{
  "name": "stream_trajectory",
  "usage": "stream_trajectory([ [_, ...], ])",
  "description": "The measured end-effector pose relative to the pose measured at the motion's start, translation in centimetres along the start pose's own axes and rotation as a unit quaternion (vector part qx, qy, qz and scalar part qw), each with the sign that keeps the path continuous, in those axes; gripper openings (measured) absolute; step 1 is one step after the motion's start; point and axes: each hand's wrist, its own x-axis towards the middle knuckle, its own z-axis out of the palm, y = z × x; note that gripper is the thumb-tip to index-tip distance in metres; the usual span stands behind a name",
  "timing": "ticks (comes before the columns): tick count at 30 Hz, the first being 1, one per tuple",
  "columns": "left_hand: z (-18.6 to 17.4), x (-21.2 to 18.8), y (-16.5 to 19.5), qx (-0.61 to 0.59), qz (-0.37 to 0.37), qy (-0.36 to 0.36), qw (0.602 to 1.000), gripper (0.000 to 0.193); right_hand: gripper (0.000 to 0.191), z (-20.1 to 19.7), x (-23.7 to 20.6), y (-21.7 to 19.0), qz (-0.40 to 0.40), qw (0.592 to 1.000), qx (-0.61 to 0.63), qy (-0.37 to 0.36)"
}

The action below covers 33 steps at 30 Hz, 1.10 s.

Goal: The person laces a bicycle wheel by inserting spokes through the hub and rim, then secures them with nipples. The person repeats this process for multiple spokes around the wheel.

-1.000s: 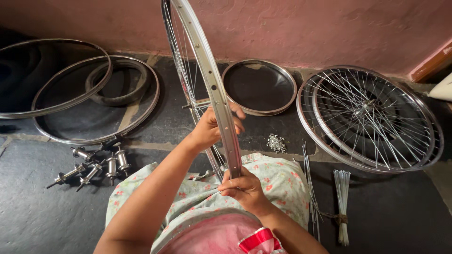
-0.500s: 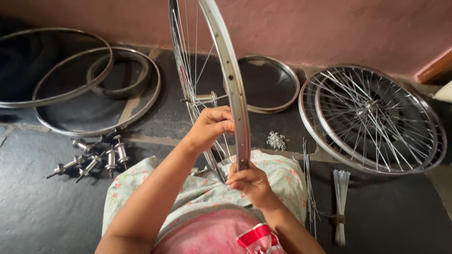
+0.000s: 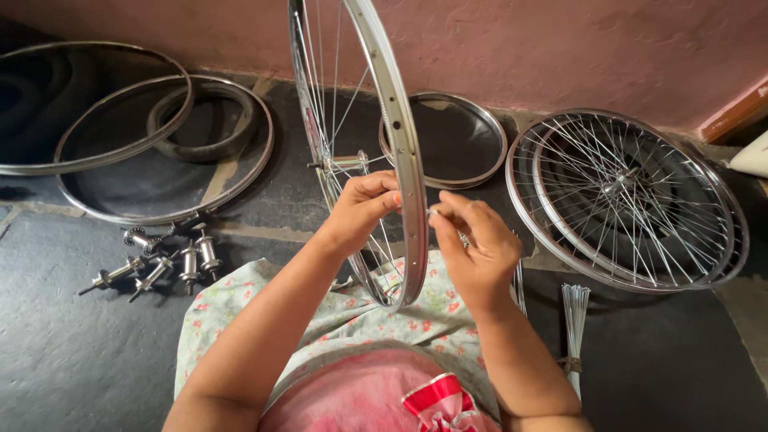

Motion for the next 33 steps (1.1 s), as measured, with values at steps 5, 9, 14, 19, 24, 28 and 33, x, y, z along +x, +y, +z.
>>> stream_trajectory([
  [5, 0.0, 0.2, -0.4, -0.026, 0.006, 0.005, 1.000, 0.014, 0.018, 1.8, 1.9, -1.7, -0.124, 0.984, -0.129, 0.006],
  [9, -0.1, 0.0, -0.6, -0.029, 0.008, 0.025, 0.999, 0.014, 0.019, 2.5, 1.9, -2.2, -0.135, 0.978, -0.160, 0.001],
  [14, -0.1, -0.1, -0.8, -0.052, 0.012, 0.038, 0.998, 0.012, 0.022, 3.4, 1.6, -1.9, -0.181, 0.952, -0.246, 0.008],
  [19, -0.4, -0.1, -0.8, -0.022, 0.024, 0.034, 0.999, 0.010, 0.021, 3.7, 1.4, -1.6, -0.187, 0.960, -0.209, 0.025],
  [24, -1.2, -0.1, -0.2, -0.011, -0.016, 0.013, 1.000, 0.009, 0.020, 3.5, 1.2, -1.4, -0.226, 0.946, -0.234, 0.005],
  [28, -2.3, 0.6, 0.6, -0.018, -0.051, -0.004, 0.999, 0.011, 0.020, 3.3, 1.1, -1.5, -0.257, 0.934, -0.247, -0.027],
  [33, -2.4, 0.7, 0.9, -0.062, -0.048, -0.045, 0.996, 0.017, 0.022, 3.2, 0.8, -1.9, -0.246, 0.938, -0.241, -0.047],
])
